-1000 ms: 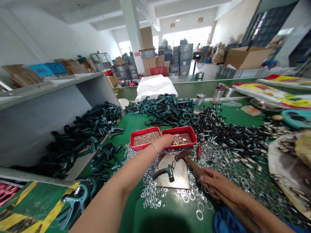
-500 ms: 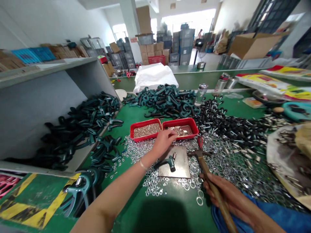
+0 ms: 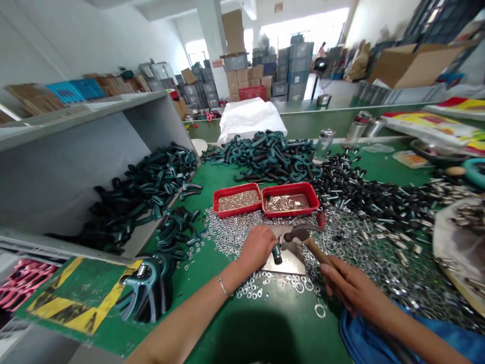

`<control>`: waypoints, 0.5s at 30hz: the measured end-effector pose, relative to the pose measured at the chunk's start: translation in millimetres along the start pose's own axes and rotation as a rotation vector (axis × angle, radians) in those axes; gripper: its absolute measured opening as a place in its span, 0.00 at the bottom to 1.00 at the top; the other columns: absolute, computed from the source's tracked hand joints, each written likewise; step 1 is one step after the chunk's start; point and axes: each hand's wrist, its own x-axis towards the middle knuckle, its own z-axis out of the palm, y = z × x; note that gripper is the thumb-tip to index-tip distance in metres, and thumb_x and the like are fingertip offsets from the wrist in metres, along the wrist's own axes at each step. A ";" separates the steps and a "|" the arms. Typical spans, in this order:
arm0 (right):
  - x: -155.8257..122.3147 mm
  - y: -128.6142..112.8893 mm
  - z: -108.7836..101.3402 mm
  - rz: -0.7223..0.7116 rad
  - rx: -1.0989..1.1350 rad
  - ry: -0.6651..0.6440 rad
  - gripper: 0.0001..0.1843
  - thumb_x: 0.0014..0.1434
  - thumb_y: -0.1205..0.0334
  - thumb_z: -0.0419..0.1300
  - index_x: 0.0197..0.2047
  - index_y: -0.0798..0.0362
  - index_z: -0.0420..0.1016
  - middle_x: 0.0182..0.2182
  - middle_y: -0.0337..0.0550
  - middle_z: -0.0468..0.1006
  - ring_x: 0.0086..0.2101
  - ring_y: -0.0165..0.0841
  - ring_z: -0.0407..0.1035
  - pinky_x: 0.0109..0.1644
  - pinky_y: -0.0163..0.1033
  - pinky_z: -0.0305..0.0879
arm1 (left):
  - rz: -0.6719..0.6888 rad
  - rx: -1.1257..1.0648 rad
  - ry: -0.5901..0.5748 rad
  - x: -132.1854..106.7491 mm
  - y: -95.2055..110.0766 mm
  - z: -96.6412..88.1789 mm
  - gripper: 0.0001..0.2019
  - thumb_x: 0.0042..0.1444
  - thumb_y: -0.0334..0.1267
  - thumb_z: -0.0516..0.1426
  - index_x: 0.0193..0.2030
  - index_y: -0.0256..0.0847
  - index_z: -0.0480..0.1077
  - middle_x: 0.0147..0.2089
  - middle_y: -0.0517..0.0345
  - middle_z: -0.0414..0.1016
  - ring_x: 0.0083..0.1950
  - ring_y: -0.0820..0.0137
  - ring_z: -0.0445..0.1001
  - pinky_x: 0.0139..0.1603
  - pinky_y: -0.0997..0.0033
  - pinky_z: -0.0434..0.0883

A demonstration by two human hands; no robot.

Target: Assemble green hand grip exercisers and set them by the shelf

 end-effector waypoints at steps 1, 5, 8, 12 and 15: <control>-0.6 2.5 -2.5 -0.029 -0.088 0.034 0.23 0.63 0.36 0.51 0.34 0.48 0.67 0.24 0.39 0.74 0.19 0.31 0.65 0.21 0.36 0.58 | 0.068 0.053 -0.026 -1.9 1.9 -3.7 0.08 0.64 0.40 0.54 0.39 0.39 0.72 0.43 0.51 0.74 0.50 0.60 0.70 0.56 0.56 0.64; -8.4 -11.4 -7.7 -0.174 -0.338 0.084 0.20 0.65 0.41 0.50 0.34 0.48 0.68 0.25 0.42 0.75 0.26 0.36 0.68 0.30 0.40 0.61 | 0.013 0.052 0.007 -17.0 8.1 -11.0 0.40 0.49 0.57 0.65 0.63 0.35 0.59 0.60 0.39 0.65 0.61 0.49 0.63 0.62 0.45 0.59; -8.3 -29.8 -2.7 -0.242 -0.404 0.131 0.18 0.68 0.44 0.46 0.38 0.47 0.67 0.27 0.43 0.75 0.26 0.36 0.68 0.32 0.40 0.61 | -0.078 -0.043 -0.015 -27.4 11.6 -7.6 0.54 0.46 0.54 0.68 0.71 0.35 0.44 0.58 0.39 0.67 0.59 0.47 0.65 0.61 0.43 0.60; 14.8 -23.4 6.4 -0.283 -0.485 0.155 0.18 0.66 0.44 0.49 0.37 0.49 0.69 0.26 0.45 0.76 0.26 0.38 0.70 0.32 0.42 0.62 | -0.114 -0.105 -0.070 -28.7 12.8 -4.2 0.54 0.47 0.45 0.68 0.72 0.35 0.38 0.54 0.41 0.70 0.58 0.48 0.67 0.60 0.45 0.62; 32.3 -2.2 4.7 -0.188 -0.379 0.063 0.22 0.67 0.43 0.48 0.33 0.50 0.70 0.23 0.42 0.75 0.24 0.37 0.69 0.30 0.41 0.64 | -0.099 -0.121 -0.092 -27.6 8.8 -5.4 0.54 0.48 0.42 0.68 0.72 0.36 0.37 0.52 0.43 0.72 0.57 0.48 0.67 0.60 0.42 0.61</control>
